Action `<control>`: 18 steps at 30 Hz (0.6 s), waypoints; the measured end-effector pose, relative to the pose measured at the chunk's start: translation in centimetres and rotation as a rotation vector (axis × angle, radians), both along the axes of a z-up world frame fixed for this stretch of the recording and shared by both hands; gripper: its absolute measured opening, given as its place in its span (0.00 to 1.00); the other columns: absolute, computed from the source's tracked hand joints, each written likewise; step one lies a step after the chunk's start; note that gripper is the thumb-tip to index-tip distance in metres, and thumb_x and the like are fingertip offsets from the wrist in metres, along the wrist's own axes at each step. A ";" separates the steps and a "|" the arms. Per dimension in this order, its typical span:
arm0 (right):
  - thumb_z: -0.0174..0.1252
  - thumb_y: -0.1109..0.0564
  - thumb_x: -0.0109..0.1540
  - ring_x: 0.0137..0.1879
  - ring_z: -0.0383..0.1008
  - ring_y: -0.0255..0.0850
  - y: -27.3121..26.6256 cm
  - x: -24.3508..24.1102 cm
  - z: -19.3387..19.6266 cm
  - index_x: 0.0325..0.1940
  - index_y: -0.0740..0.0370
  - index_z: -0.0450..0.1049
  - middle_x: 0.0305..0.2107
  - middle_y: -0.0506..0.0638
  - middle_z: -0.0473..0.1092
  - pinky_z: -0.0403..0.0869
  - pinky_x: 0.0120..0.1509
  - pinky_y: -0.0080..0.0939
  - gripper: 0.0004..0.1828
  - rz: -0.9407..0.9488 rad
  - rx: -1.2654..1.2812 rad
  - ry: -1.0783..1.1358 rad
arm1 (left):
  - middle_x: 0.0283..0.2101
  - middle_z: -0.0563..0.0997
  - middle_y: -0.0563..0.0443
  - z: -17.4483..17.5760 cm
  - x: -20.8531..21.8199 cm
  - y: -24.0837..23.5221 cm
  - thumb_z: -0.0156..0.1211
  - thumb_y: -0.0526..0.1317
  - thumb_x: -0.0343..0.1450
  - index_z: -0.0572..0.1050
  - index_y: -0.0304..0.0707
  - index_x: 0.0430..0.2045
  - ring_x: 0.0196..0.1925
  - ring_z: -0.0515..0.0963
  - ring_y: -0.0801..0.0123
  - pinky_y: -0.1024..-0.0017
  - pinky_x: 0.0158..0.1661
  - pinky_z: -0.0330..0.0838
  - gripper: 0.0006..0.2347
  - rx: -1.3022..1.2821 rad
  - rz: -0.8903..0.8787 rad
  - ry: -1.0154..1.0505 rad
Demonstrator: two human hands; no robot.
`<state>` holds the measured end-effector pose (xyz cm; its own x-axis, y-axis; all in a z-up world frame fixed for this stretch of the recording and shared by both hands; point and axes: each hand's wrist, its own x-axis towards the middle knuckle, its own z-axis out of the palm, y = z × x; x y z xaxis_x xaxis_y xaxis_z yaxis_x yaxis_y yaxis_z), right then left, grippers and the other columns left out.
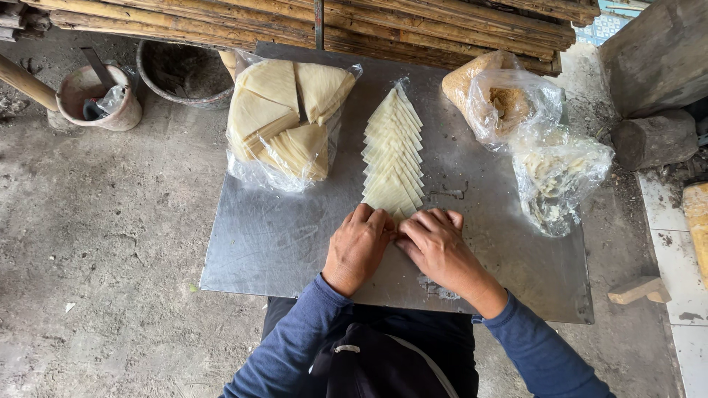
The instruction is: The person folds thin triangular wrappers into cones, scoops a brown filling into each cone using a small white spoon, and folds the wrapper to seal it. The finished dumplings are stacked on the metal table.
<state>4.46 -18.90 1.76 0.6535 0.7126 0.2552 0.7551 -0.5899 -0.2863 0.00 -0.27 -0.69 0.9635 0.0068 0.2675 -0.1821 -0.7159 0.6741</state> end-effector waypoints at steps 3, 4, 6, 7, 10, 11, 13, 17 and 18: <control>0.62 0.54 0.62 0.49 0.68 0.41 0.1 0.1 -0.4 0.45 0.57 0.75 0.38 0.46 0.70 0.57 0.59 0.48 0.09 -0.024 0.005 0.009 | 0.37 0.76 0.46 -0.2 0.0 0.0 0.65 0.40 0.69 0.77 0.37 0.34 0.41 0.79 0.53 0.60 0.40 0.75 0.07 0.025 -0.011 -0.030; 0.62 0.54 0.62 0.49 0.68 0.41 0.2 0.2 -0.5 0.45 0.56 0.75 0.38 0.46 0.70 0.56 0.59 0.48 0.09 -0.028 0.025 0.003 | 0.37 0.77 0.46 -0.2 0.0 0.0 0.65 0.41 0.70 0.77 0.36 0.35 0.41 0.79 0.53 0.60 0.40 0.76 0.08 0.045 -0.015 -0.043; 0.62 0.54 0.63 0.49 0.68 0.40 0.1 0.2 -0.7 0.46 0.56 0.75 0.39 0.46 0.70 0.56 0.58 0.47 0.09 -0.022 0.017 -0.025 | 0.37 0.77 0.46 -0.2 0.0 0.6 0.65 0.40 0.69 0.78 0.37 0.35 0.42 0.79 0.53 0.60 0.40 0.76 0.07 0.031 -0.056 -0.074; 0.62 0.54 0.63 0.49 0.68 0.40 0.1 0.2 -0.8 0.47 0.56 0.75 0.39 0.46 0.70 0.56 0.58 0.47 0.09 -0.020 0.012 -0.037 | 0.38 0.77 0.46 -0.2 -0.1 0.8 0.65 0.40 0.68 0.79 0.38 0.34 0.42 0.79 0.52 0.60 0.40 0.76 0.07 0.023 -0.076 -0.088; 0.61 0.55 0.63 0.50 0.68 0.41 0.1 0.2 -0.8 0.51 0.57 0.75 0.39 0.46 0.70 0.56 0.60 0.47 0.12 -0.021 0.033 -0.031 | 0.37 0.77 0.46 0.0 0.1 0.5 0.64 0.38 0.69 0.79 0.39 0.35 0.43 0.79 0.53 0.60 0.41 0.76 0.05 0.019 -0.039 -0.062; 0.61 0.55 0.62 0.49 0.68 0.41 0.1 0.3 -0.7 0.50 0.58 0.75 0.39 0.46 0.70 0.56 0.60 0.48 0.13 -0.019 0.038 -0.011 | 0.37 0.77 0.47 0.1 0.1 0.5 0.64 0.38 0.69 0.79 0.40 0.34 0.42 0.80 0.53 0.60 0.41 0.76 0.05 0.000 -0.023 -0.038; 0.61 0.54 0.61 0.48 0.67 0.42 0.0 0.5 -0.6 0.50 0.58 0.74 0.37 0.46 0.71 0.55 0.59 0.49 0.14 -0.020 0.047 0.029 | 0.37 0.77 0.47 0.3 0.2 0.3 0.64 0.38 0.68 0.80 0.41 0.32 0.42 0.80 0.54 0.61 0.40 0.76 0.04 -0.039 0.003 0.009; 0.61 0.54 0.63 0.50 0.68 0.41 0.1 0.8 -0.8 0.46 0.54 0.75 0.38 0.46 0.71 0.55 0.60 0.48 0.08 -0.062 0.020 0.029 | 0.37 0.76 0.46 0.4 0.4 0.2 0.65 0.39 0.68 0.78 0.39 0.34 0.42 0.80 0.53 0.60 0.40 0.76 0.06 -0.083 0.048 -0.015; 0.61 0.54 0.63 0.51 0.68 0.41 0.2 0.8 -0.8 0.45 0.54 0.75 0.39 0.47 0.70 0.55 0.60 0.48 0.08 -0.077 0.035 0.020 | 0.37 0.77 0.46 0.3 0.5 0.3 0.65 0.40 0.69 0.78 0.39 0.34 0.41 0.80 0.54 0.60 0.40 0.76 0.06 -0.061 0.040 -0.021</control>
